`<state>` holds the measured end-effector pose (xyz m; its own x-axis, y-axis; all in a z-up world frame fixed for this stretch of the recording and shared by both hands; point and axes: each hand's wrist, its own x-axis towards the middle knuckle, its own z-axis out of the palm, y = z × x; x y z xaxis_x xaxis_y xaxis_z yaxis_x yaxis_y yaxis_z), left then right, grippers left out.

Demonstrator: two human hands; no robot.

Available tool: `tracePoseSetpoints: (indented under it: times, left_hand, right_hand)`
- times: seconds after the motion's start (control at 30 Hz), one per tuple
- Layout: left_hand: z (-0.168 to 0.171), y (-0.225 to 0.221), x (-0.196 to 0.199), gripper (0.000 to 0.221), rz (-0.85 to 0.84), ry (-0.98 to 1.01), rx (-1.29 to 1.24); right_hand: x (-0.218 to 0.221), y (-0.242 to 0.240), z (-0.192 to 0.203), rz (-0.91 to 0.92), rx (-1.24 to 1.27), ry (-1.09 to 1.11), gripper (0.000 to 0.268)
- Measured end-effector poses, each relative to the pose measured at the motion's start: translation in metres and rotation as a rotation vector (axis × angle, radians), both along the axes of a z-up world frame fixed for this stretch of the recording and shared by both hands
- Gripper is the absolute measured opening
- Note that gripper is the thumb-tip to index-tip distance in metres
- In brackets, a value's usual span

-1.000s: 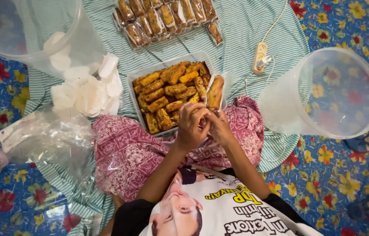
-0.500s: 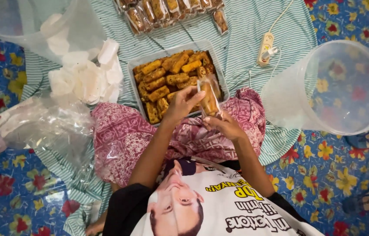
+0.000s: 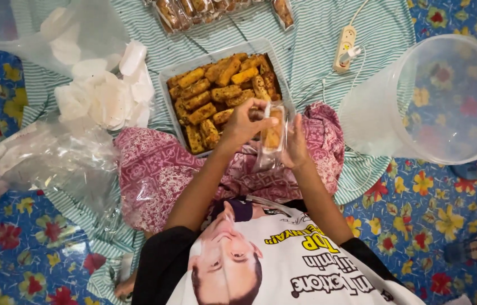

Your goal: Packing individual pieces of fried food into small plastic bags while sitting on the floor.

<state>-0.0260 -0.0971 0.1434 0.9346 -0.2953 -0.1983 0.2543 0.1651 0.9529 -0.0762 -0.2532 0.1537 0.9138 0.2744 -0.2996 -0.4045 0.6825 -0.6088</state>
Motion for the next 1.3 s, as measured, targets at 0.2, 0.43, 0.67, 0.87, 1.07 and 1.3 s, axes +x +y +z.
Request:
tracePoseSetpoints:
  times: [0.2,0.43,0.67,0.87,1.07,1.3]
  left_hand:
    - [-0.002,-0.017,0.001,0.032,0.14,-0.512,0.308]
    - [0.001,0.011,-0.048,0.011,0.324,-0.963,0.506]
    - [0.009,0.002,-0.071,0.01,0.361,-1.048,0.768]
    - [0.01,-0.006,-0.069,0.012,0.423,-1.015,0.728]
    - [-0.002,-0.01,-0.059,0.012,0.581,-1.129,0.735]
    - [0.008,-0.011,-0.057,0.011,0.624,-1.156,0.695]
  right_hand:
    - [0.017,-0.005,-0.024,-0.227,0.268,0.248,0.073]
    - [0.043,-0.036,-0.061,-0.234,0.399,0.043,0.08]
    - [0.039,-0.027,-0.064,-0.259,0.419,0.045,0.079]
    - [0.024,-0.007,-0.061,-0.352,0.288,0.057,0.076]
    - [0.017,0.005,-0.052,-0.386,0.042,-0.014,0.044]
    - [0.007,0.019,-0.006,-0.462,-0.029,-0.005,0.034]
